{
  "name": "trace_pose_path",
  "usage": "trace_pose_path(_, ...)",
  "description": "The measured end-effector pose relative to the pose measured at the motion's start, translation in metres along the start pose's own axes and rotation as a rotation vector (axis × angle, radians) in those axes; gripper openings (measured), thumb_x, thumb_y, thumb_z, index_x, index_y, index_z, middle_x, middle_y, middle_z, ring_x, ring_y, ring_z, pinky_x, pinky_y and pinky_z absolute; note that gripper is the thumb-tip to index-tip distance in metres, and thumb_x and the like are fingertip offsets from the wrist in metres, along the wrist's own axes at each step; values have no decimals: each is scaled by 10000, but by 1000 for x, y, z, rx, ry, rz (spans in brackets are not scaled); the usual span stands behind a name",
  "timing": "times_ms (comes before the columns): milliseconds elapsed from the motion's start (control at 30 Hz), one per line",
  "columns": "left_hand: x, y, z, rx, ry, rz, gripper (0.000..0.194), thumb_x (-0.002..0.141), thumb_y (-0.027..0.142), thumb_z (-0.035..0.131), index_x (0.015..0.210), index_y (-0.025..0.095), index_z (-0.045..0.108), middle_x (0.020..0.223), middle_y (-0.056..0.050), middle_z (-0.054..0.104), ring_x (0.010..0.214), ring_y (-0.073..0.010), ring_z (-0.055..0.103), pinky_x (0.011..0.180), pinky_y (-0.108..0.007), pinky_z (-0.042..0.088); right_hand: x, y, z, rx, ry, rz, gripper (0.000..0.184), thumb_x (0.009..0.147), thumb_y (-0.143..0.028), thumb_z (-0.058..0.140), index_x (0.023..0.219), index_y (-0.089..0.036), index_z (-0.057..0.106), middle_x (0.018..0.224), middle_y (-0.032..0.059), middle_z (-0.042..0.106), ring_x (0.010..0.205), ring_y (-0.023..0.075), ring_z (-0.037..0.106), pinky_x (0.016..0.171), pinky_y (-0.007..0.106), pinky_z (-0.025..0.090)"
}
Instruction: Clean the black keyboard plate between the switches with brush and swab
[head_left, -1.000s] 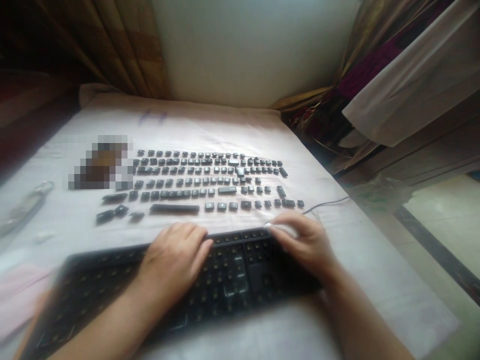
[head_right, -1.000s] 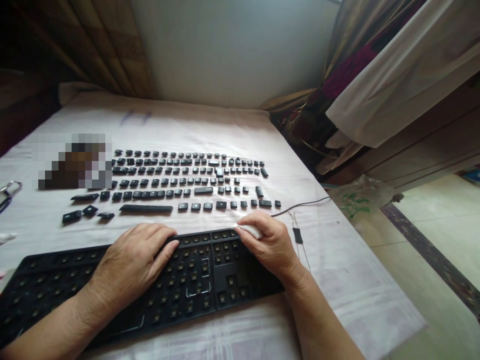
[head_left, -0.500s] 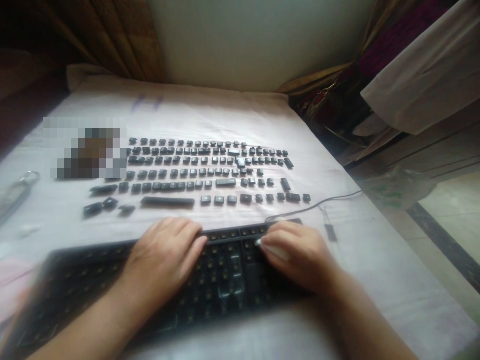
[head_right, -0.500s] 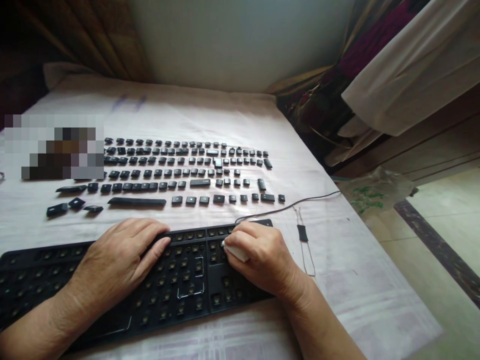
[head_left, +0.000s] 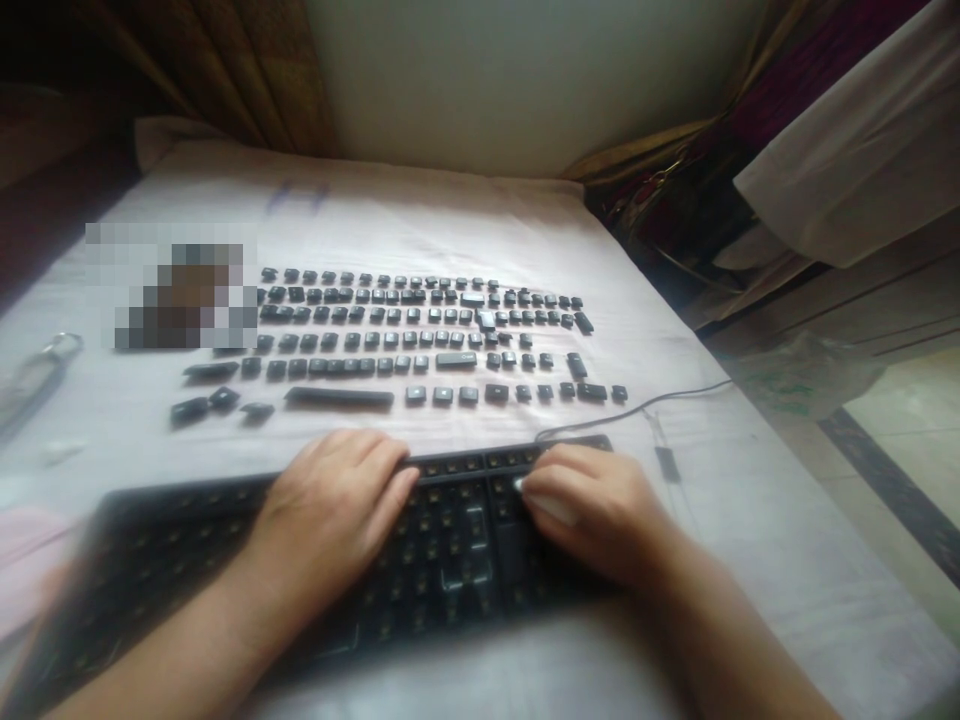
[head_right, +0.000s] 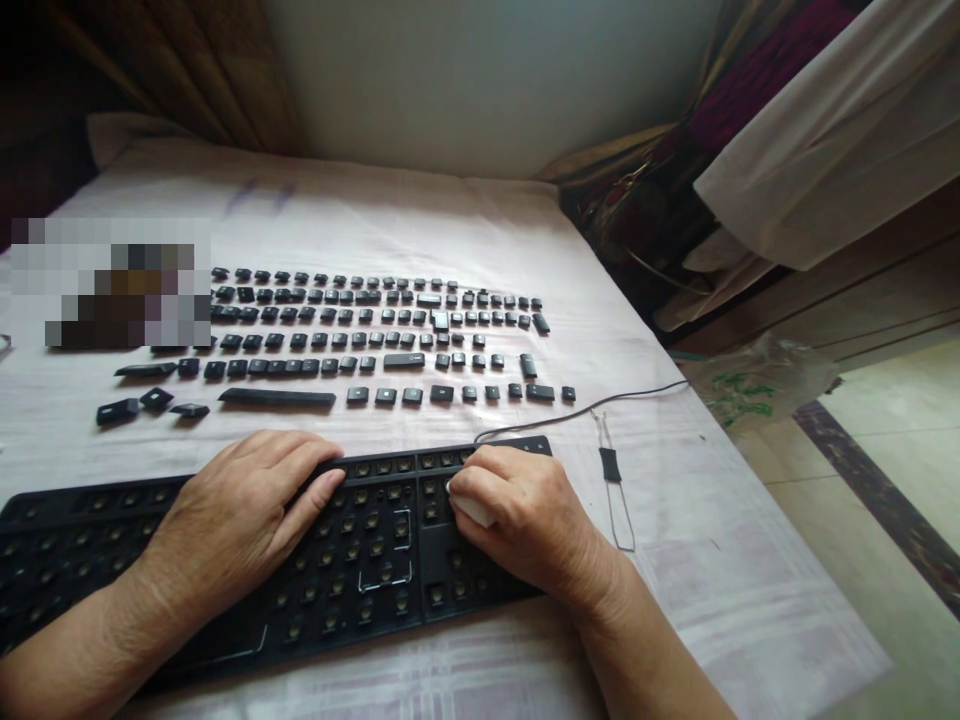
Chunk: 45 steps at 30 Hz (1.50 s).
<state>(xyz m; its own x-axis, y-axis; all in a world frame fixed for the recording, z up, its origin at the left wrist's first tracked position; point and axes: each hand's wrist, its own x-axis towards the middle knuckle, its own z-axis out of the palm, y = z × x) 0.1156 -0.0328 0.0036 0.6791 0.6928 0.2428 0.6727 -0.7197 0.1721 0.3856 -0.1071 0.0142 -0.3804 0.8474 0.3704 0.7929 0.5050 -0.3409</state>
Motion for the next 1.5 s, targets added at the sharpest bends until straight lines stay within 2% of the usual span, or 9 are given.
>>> trace_pose_path(200, 0, -1, 1, 1, -1, 6, 258, 991, 345, 420, 1018, 195, 628, 1004, -88, 687, 936, -281, 616, 815, -424, 464, 1, -1, 4, -46, 87, 0, 110, 856, -107, 595, 808, -201, 627, 762, 31, 679, 669, 147, 625, 626, 245, 508)
trace_pose_path(567, 1, -1, 0, -7, -5, -2, 279, 989, 356, 415, 1018, 194, 641, 1005, -93, 692, 936, -284, 618, 817, -433, 477, 2, -2, 2, -20, 35, 16, 127, 839, -107, 571, 781, -208, 621, 720, 20, 664, 624, 134, 609, 585, 231, 495)
trace_pose_path(633, 1, -1, 0, -9, -6, -8, 285, 989, 354, 411, 1009, 194, 646, 1001, -94, 692, 933, -285, 619, 814, -435, 476, 3, -2, -2, 15, 77, 25, 116, 843, -112, 585, 800, -210, 631, 732, 24, 679, 632, 140, 634, 593, 239, 517)
trace_pose_path(767, 0, -1, 1, -10, -5, -7, 285, 988, 360, 416, 1016, 195, 648, 1002, -94, 693, 935, -286, 619, 817, -434, 473, 5, -4, -11, 70, 253, 94, 103, 833, -122, 647, 846, -223, 656, 756, 26, 706, 653, 145, 679, 610, 242, 557)
trace_pose_path(833, 0, -1, 1, -8, -2, -2, 278, 986, 359, 423, 1015, 197, 647, 1000, -93, 694, 935, -287, 620, 814, -432, 472, 6, -7, -12, 85, 290, 99, 118, 819, -108, 663, 847, -223, 660, 748, 24, 707, 651, 147, 684, 606, 241, 562)
trace_pose_path(1133, 0, 0, 2, -2, 1, -4, 268, 988, 349, 427, 1013, 194, 645, 994, -91, 691, 934, -282, 613, 817, -429, 467, 8, -15, 8, 52, 193, 31, 102, 855, -130, 615, 852, -219, 663, 749, 30, 707, 637, 145, 667, 593, 245, 549)
trace_pose_path(1500, 1, 1, 1, -19, -5, -16, 264, 983, 349, 437, 1009, 197, 651, 990, -88, 692, 942, -285, 612, 816, -430, 463, 8, -16, 14, -67, 110, 7, 108, 893, -150, 576, 835, -210, 646, 759, 37, 703, 655, 142, 644, 613, 237, 524)
